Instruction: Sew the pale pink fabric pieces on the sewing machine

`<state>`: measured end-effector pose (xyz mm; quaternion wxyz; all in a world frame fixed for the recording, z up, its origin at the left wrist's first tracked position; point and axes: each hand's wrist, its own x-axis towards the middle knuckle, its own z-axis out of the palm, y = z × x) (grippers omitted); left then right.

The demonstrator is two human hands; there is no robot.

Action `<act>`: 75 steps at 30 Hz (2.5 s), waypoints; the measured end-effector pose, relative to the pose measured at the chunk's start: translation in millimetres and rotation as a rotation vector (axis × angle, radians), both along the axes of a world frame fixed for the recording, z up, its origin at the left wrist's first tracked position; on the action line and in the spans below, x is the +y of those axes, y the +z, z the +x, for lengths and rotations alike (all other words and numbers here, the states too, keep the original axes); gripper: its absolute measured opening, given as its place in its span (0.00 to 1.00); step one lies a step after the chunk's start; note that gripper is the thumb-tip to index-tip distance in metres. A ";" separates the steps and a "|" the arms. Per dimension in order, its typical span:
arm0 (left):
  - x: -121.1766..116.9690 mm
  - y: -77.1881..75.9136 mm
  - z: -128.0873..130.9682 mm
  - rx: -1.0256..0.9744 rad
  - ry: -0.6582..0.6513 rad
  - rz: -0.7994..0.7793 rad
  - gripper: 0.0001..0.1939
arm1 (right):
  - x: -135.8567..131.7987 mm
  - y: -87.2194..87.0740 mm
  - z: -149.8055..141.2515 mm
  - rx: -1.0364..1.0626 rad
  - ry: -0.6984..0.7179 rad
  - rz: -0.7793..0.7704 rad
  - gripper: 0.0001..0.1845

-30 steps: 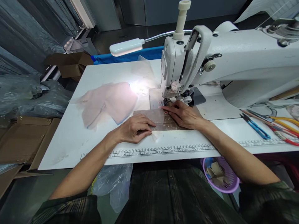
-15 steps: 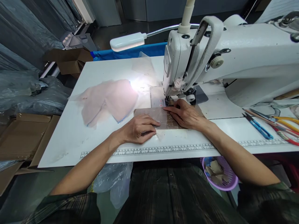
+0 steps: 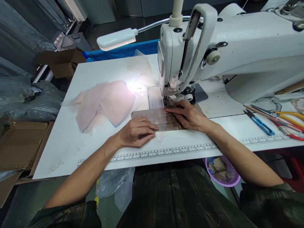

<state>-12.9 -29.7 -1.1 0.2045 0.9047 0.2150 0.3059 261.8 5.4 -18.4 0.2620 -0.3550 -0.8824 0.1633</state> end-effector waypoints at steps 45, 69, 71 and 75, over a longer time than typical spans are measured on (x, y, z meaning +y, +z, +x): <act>58.5 -4.9 23.5 0.547 0.209 0.240 0.28 | -5.8 2.9 -1.5 -0.019 0.109 0.003 0.19; 52.0 -5.2 26.4 0.400 0.197 0.257 0.19 | -7.7 1.7 -0.2 -0.050 0.078 -0.028 0.19; 52.4 -4.9 26.0 0.375 0.188 0.233 0.18 | -7.9 1.7 0.1 -0.057 0.072 -0.026 0.19; 52.4 -2.4 24.4 0.359 0.206 0.212 0.20 | -8.2 1.7 0.4 -0.052 0.069 -0.038 0.19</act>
